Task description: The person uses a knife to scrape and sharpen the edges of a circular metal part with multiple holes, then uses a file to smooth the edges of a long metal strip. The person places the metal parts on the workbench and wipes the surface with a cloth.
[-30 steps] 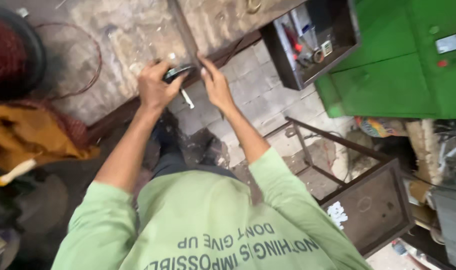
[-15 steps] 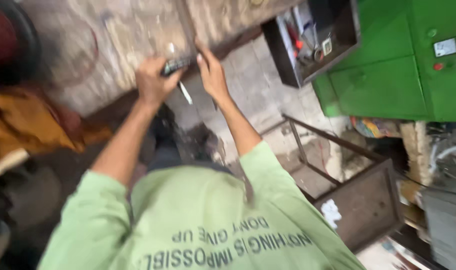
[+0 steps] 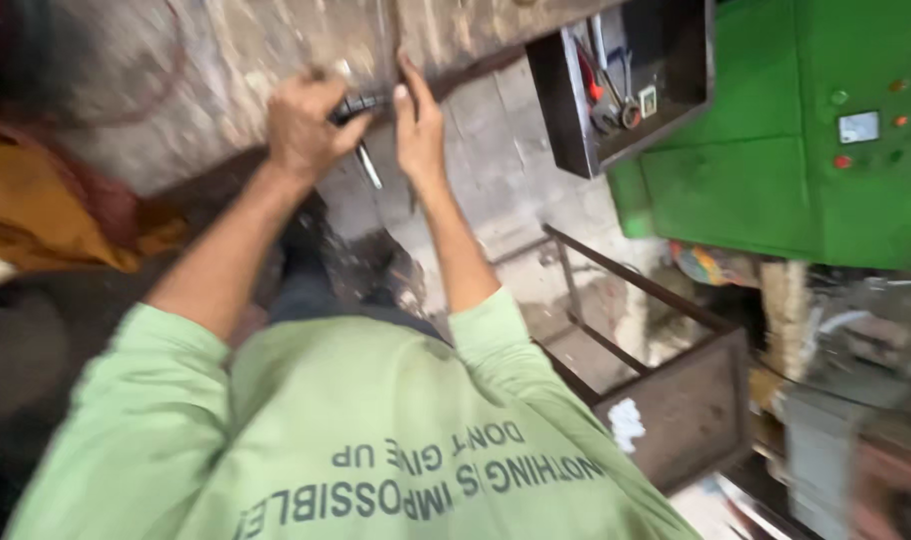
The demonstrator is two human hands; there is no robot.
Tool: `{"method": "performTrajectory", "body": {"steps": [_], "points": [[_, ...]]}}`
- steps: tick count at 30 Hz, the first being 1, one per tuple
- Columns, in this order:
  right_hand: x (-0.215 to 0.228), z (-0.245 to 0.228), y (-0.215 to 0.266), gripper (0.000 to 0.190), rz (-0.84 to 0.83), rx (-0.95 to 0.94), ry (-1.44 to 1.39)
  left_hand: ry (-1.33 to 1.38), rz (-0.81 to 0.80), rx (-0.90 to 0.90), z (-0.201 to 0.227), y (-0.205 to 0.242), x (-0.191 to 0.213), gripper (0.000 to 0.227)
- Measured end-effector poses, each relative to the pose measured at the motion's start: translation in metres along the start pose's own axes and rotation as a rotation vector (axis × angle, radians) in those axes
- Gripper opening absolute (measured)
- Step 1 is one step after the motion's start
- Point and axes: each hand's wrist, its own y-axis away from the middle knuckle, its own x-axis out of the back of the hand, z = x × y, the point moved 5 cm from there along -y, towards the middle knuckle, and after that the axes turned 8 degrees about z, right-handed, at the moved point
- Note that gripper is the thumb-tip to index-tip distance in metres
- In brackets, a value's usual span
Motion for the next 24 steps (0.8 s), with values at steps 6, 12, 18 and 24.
{"method": "performTrajectory", "body": {"steps": [6, 12, 18, 24], "points": [[0.053, 0.028, 0.052, 0.046, -0.062, -0.146, 0.004, 0.027, 0.068, 0.041, -0.004, -0.005, -0.002, 0.023], [0.076, -0.041, 0.145, 0.047, -0.083, -0.233, 0.140, -0.095, -0.041, -0.072, -0.004, -0.020, -0.009, 0.030], [0.007, 0.029, -0.002, 0.043, -0.079, 0.010, 0.082, 0.019, 0.150, 0.010, 0.007, -0.001, 0.010, 0.031], [0.091, 0.003, 0.116, 0.048, -0.097, -0.258, 0.019, -0.059, -0.055, 0.022, 0.008, -0.008, 0.004, 0.022]]}}
